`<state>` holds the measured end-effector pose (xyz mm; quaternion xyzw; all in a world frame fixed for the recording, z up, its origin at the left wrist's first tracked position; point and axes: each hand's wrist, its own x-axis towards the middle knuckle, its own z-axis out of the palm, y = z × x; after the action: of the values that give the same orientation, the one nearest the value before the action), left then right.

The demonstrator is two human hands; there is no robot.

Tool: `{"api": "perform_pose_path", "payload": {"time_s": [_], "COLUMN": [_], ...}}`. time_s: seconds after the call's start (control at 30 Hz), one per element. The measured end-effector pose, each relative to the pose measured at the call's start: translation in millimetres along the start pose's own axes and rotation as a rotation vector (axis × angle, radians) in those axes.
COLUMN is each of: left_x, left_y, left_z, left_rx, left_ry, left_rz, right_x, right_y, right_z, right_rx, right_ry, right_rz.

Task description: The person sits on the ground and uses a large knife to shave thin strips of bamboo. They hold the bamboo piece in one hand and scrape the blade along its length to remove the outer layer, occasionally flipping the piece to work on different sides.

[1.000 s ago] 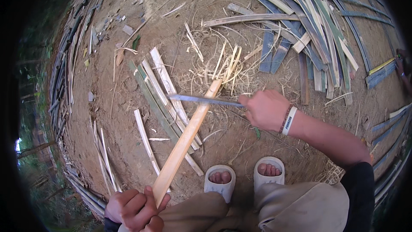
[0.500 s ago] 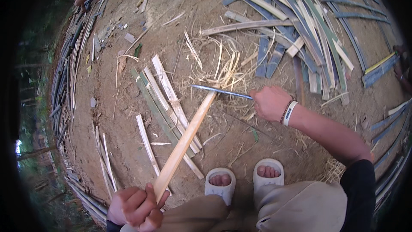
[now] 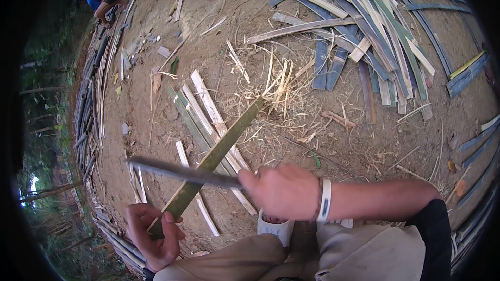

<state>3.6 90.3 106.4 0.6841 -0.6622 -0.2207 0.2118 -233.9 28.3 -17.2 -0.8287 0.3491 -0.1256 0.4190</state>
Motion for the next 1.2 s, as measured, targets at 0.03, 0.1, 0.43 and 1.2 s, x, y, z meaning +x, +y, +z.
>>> {"api": "perform_pose_path", "payload": {"time_s": [0.03,0.1,0.43,1.2], "left_x": [1.3,1.2,0.7,-12.7], "left_y": [-0.3,0.0,8.6,2.9], "left_z": [0.3,1.4,5.2,2.8], "left_rx": [-0.023,-0.059,-0.147,-0.471], "left_ry": [-0.024,-0.061,-0.021,0.023], "left_rz": [-0.011,-0.049,-0.178,-0.341], "right_x": [3.9,15.7,23.3,11.6], "right_y": [17.5,54.8,100.5,103.9], "right_z": [5.5,5.1,10.8,8.1], "right_rx": [-0.011,-0.028,-0.02,-0.181], "right_ry": [-0.003,-0.019,0.0,-0.018], "right_rz": [0.102,0.287,0.388,0.448]}}
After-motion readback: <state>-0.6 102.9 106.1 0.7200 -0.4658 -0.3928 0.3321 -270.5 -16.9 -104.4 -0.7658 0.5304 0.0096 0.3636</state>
